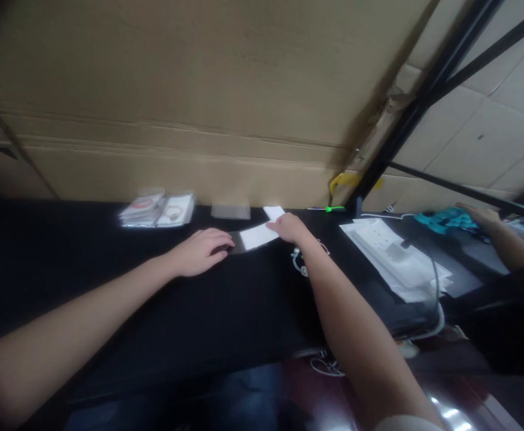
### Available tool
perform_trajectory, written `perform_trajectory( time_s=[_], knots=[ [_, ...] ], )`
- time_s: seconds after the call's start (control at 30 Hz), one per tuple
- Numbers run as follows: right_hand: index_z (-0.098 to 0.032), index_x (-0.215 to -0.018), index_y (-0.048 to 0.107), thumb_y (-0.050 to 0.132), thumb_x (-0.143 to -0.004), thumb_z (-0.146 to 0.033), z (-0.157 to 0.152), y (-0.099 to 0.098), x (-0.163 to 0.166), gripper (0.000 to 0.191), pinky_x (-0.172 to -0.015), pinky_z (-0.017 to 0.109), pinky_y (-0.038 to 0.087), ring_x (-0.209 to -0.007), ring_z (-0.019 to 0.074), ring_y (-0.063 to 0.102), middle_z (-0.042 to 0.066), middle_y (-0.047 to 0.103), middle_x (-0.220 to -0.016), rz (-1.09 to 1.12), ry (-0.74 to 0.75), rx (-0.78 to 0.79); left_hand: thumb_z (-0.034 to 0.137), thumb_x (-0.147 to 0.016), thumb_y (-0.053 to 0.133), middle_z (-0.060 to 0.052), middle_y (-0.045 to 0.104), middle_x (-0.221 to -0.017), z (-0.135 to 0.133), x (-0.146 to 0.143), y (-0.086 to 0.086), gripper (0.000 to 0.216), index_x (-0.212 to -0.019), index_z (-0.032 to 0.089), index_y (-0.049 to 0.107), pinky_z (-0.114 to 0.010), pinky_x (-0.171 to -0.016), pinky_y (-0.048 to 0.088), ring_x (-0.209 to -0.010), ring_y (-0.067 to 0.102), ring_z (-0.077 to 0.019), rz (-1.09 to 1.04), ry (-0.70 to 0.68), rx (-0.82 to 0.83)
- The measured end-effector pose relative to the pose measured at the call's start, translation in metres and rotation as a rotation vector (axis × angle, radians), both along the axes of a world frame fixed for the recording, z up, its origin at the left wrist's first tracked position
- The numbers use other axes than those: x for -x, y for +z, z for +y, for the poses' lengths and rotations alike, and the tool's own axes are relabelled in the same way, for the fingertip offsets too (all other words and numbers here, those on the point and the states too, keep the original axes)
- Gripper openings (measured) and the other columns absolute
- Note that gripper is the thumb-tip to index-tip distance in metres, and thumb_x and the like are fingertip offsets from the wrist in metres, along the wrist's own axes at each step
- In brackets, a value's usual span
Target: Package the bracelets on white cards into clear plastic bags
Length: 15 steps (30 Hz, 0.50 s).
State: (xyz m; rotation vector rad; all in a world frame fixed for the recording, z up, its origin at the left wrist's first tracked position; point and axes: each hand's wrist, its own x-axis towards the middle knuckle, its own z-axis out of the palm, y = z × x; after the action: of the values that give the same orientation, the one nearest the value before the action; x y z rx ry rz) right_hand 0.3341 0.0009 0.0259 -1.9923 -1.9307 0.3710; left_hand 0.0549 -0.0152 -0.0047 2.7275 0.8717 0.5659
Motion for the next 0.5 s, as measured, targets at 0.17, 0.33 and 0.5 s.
perform_trajectory(
  time_s=[0.17,0.33,0.5],
  knots=[
    [-0.017,-0.058,0.056,0.054,-0.077,-0.053,-0.008,-0.002,0.028,0.041,-0.047,0.026,0.031,-0.049,0.0117,0.044,0.002,0.054,-0.056,0.206,0.049,-0.026,0.047,-0.078,0.061,-0.006,0.055,-0.122,-0.002,-0.002,0.001,0.040,-0.111,0.025,0.059,-0.045,-0.096,0.034,-0.113,0.047,-0.0278,-0.110,0.082,-0.039],
    [-0.016,-0.061,0.055,0.048,-0.083,-0.052,-0.013,-0.005,0.051,0.043,-0.047,0.026,0.029,-0.050,0.0112,0.042,0.001,0.051,-0.055,0.374,0.163,-0.035,0.052,-0.069,0.068,-0.012,0.051,-0.127,0.000,-0.006,-0.004,0.079,-0.136,0.024,0.036,-0.047,-0.094,0.037,-0.113,0.047,-0.0321,-0.155,0.233,-0.032],
    [-0.017,-0.059,0.052,0.050,-0.082,-0.050,-0.016,-0.007,0.063,0.041,-0.048,0.025,0.028,-0.049,0.0100,0.038,-0.001,0.047,-0.054,0.355,0.298,-0.097,0.050,-0.070,0.067,-0.011,0.052,-0.126,0.002,-0.005,-0.003,0.076,-0.135,0.024,0.037,-0.047,-0.094,0.037,-0.115,0.047,-0.0334,-0.135,0.265,-0.070]
  ],
)
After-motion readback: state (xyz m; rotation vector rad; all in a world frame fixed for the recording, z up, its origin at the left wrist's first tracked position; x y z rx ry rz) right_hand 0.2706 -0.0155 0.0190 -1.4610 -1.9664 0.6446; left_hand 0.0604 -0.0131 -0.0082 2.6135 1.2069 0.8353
